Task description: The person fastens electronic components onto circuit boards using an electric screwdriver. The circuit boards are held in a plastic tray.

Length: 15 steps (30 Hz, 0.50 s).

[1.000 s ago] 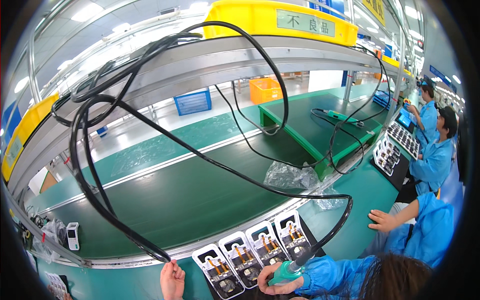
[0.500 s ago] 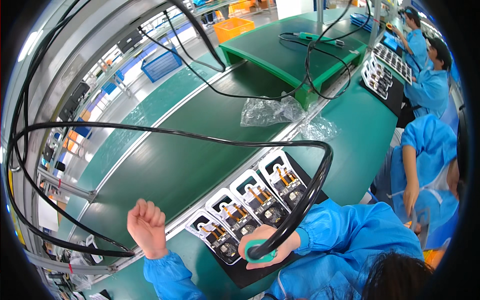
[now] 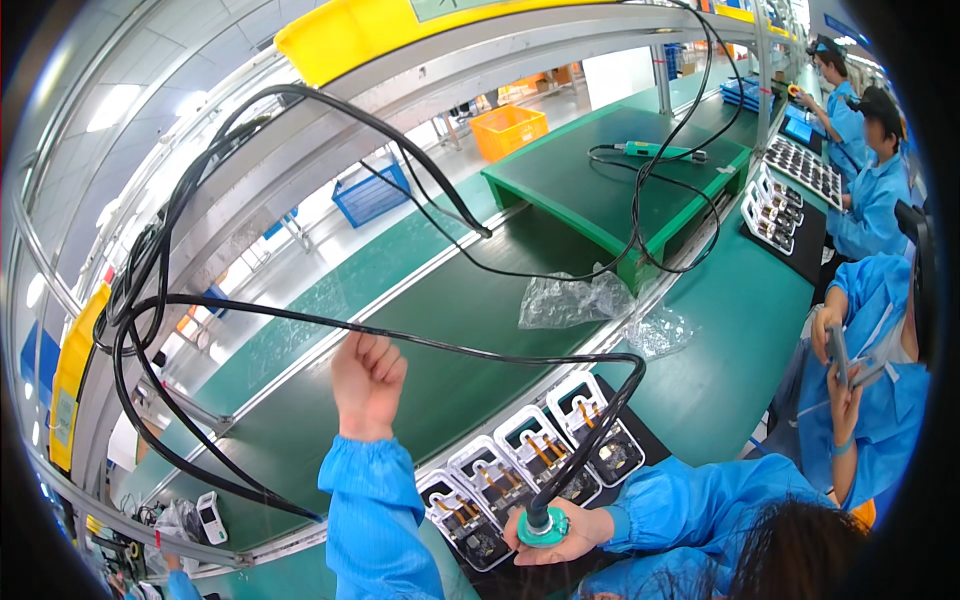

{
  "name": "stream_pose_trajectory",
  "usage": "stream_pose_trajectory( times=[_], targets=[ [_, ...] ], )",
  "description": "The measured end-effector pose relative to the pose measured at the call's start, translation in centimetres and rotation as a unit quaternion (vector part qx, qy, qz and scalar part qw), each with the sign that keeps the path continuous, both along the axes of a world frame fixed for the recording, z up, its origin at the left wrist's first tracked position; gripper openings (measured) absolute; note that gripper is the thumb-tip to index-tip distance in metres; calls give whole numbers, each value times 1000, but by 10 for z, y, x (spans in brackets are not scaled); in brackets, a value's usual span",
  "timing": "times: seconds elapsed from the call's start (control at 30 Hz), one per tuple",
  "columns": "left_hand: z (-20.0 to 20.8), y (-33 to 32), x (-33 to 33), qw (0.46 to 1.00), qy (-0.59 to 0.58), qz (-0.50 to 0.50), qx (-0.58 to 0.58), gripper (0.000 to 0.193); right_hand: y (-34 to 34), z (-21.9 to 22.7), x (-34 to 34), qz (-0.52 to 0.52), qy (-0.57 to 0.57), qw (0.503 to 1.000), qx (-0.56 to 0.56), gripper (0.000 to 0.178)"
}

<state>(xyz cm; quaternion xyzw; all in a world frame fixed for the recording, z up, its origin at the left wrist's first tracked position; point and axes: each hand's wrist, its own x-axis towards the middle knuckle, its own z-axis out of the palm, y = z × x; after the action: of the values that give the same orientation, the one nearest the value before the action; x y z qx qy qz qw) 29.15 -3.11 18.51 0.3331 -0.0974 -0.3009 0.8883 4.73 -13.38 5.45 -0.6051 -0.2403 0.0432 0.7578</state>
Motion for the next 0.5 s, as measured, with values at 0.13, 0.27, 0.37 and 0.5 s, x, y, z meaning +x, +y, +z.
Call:
stream_pose_trajectory(
  times=[0.13,0.27,0.37,0.5],
  targets=[
    [14,-34,-2,997,12,65,50,22,0,12,7,-52,-88,994,33,22],
    [19,-45,4,998,-1,65,19,11,-6,24,9,-28,-96,995,26,26],
    [22,-52,3,998,-3,59,13,9,-6,21,7,-26,-79,996,33,25],
    [24,-54,0,997,-2,68,19,12,-4,17,5,-19,-71,997,23,23]
  ],
)
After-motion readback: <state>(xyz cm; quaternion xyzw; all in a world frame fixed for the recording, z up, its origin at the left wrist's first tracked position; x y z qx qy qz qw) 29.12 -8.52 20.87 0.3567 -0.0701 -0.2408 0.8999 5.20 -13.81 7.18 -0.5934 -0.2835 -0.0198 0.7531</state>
